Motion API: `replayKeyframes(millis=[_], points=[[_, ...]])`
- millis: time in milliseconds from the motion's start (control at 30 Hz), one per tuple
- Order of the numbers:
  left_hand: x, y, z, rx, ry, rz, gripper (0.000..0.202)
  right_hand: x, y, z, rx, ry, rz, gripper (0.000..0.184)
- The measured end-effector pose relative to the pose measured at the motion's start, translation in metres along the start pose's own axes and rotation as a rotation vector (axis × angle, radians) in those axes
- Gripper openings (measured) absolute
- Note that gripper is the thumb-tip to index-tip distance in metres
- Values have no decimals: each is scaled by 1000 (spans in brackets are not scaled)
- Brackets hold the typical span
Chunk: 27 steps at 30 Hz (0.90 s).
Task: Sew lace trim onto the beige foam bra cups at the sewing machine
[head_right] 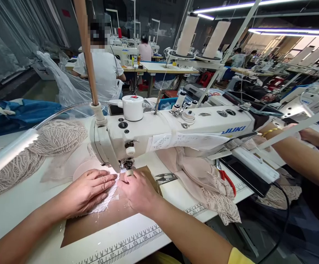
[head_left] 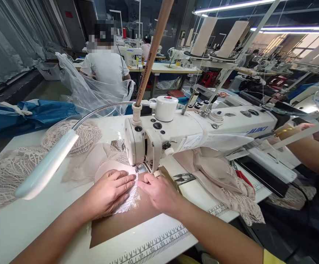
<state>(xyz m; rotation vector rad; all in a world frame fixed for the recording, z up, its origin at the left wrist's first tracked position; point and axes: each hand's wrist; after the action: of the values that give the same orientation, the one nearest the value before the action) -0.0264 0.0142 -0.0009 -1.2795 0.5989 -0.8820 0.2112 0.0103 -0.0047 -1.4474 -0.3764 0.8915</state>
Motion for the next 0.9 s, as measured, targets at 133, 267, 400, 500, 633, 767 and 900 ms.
replayKeyframes(millis=[133,267,400,500,633,767,900], points=[[5,-3,0,-22,-10,36,39,-1,-1,0,3,23,9,34],[6,-1,4,15,-54,31,40,-2,-4,5,2,69,11,40],[8,0,5,29,-100,22,40,-3,-7,10,4,133,-20,41],[8,0,3,36,-121,14,38,-2,-9,9,21,128,-36,42],[6,-1,-1,70,-109,-39,37,4,-9,3,32,5,23,41],[7,-5,-2,35,-90,-118,35,9,-7,-2,2,-132,106,40],[9,-8,-2,-9,-53,-172,33,10,-6,-3,-31,-216,123,35]])
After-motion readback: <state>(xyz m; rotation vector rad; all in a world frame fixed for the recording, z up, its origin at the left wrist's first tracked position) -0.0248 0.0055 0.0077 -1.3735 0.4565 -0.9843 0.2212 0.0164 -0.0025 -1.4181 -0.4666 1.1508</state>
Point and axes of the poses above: each hand's wrist, its own z-axis towards the middle knuckle, its own y-axis out of the palm, x = y × z, and after that the axes turned 6 degrees about z, right-handed
